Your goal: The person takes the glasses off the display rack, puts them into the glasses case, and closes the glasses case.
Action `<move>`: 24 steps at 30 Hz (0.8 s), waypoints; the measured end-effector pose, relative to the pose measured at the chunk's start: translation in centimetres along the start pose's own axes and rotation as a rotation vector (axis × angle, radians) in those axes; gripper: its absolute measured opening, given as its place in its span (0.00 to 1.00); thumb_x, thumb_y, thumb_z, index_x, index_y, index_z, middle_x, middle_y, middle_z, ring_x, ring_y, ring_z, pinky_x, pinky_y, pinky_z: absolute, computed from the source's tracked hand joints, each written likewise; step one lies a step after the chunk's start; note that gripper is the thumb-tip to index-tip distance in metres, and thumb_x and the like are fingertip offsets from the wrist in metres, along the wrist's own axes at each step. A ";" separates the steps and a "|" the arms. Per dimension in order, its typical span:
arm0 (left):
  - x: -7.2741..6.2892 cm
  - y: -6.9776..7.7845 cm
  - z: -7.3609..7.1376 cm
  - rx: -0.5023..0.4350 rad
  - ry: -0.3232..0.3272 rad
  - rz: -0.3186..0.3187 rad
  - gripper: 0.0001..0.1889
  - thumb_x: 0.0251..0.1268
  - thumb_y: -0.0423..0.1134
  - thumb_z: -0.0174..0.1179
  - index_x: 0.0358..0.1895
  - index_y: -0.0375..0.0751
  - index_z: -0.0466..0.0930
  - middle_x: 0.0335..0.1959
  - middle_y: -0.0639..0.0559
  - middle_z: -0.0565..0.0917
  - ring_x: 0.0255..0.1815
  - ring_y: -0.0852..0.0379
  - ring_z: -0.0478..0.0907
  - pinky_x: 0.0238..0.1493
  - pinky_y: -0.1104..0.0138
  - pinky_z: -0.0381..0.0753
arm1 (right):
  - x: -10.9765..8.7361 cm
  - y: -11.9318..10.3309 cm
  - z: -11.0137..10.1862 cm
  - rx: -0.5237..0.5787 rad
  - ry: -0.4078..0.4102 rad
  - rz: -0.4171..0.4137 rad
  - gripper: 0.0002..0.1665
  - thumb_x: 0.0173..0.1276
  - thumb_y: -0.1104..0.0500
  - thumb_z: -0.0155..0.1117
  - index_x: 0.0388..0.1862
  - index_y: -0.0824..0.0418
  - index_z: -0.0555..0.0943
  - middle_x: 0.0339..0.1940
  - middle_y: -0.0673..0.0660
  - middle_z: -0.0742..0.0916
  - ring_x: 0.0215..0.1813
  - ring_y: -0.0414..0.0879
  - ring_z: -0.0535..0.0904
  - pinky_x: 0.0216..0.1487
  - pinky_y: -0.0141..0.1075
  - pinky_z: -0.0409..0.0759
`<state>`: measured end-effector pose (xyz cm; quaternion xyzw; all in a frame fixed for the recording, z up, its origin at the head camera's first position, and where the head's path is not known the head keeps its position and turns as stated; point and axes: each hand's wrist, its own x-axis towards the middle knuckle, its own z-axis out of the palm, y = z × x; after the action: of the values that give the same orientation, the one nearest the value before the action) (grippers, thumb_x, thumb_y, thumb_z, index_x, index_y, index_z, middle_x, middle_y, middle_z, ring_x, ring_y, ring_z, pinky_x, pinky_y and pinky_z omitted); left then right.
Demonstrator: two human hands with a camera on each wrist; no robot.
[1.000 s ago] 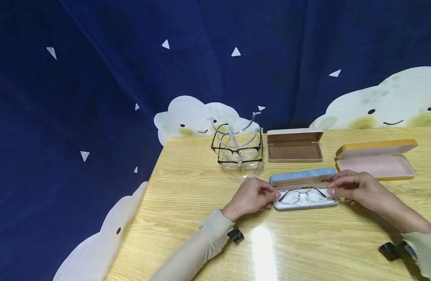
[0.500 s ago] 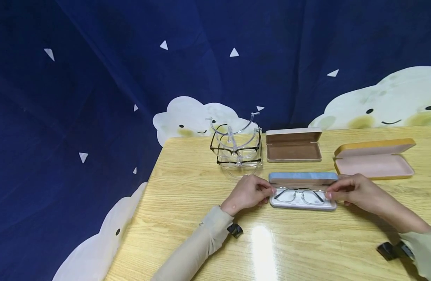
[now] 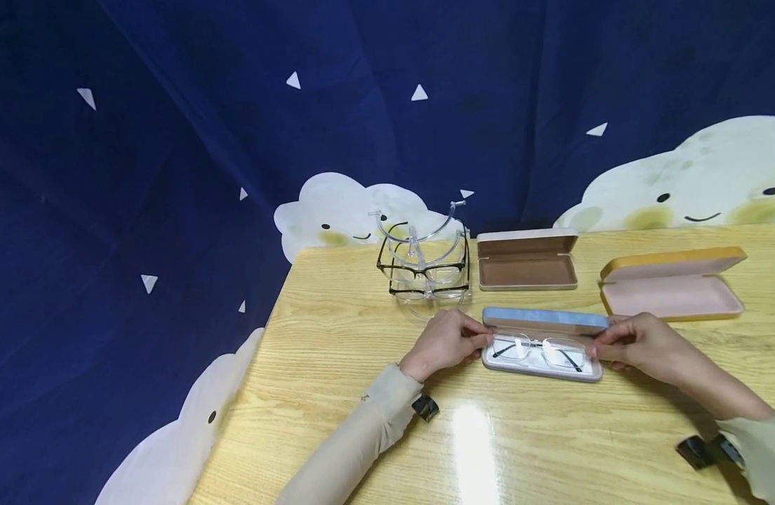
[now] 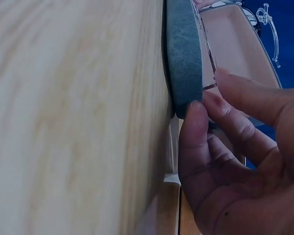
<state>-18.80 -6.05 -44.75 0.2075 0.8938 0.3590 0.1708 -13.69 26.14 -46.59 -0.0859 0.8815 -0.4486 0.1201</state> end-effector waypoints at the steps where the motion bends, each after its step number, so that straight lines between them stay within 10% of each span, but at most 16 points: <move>1: 0.0 0.0 0.0 -0.002 0.001 -0.001 0.10 0.72 0.41 0.67 0.49 0.44 0.93 0.27 0.53 0.92 0.17 0.61 0.81 0.18 0.75 0.75 | 0.0 0.0 0.0 -0.002 -0.005 0.005 0.07 0.71 0.65 0.69 0.36 0.69 0.90 0.33 0.42 0.84 0.29 0.33 0.79 0.29 0.32 0.84; 11: -0.2 -0.2 -1.0 -0.029 0.030 0.000 0.08 0.74 0.40 0.65 0.42 0.42 0.92 0.28 0.53 0.91 0.23 0.66 0.83 0.25 0.76 0.78 | 0.0 0.1 -1.0 0.153 -0.083 0.045 0.06 0.75 0.71 0.60 0.41 0.77 0.81 0.41 0.60 0.90 0.39 0.33 0.87 0.41 0.35 0.91; 15: -0.1 -0.1 -1.5 -0.113 0.042 -0.022 0.09 0.76 0.35 0.58 0.43 0.38 0.88 0.30 0.48 0.91 0.26 0.61 0.87 0.30 0.74 0.84 | 0.0 0.2 -1.4 0.248 -0.074 0.060 0.05 0.79 0.72 0.50 0.47 0.76 0.71 0.42 0.54 0.87 0.38 0.38 0.88 0.40 0.37 0.92; 19: 0.1 0.1 -1.3 -0.235 0.038 -0.080 0.16 0.83 0.43 0.51 0.59 0.36 0.82 0.35 0.42 0.91 0.29 0.54 0.90 0.33 0.67 0.90 | 0.0 -0.1 -1.8 0.305 -0.098 0.132 0.20 0.87 0.62 0.37 0.64 0.80 0.62 0.44 0.50 0.88 0.38 0.39 0.90 0.38 0.40 0.92; 24: 0.2 0.1 -0.9 -0.229 0.029 -0.090 0.27 0.84 0.56 0.49 0.69 0.39 0.79 0.41 0.42 0.92 0.31 0.56 0.90 0.33 0.67 0.90 | -0.3 -1.0 -1.9 0.250 -0.123 0.210 0.41 0.89 0.45 0.30 0.76 0.83 0.53 0.54 0.71 0.87 0.40 0.40 0.89 0.41 0.41 0.92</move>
<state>-19.36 -6.43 -44.13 0.1409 0.8579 0.4535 0.1963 -13.93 27.05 -44.70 -0.0049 0.8140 -0.5335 0.2298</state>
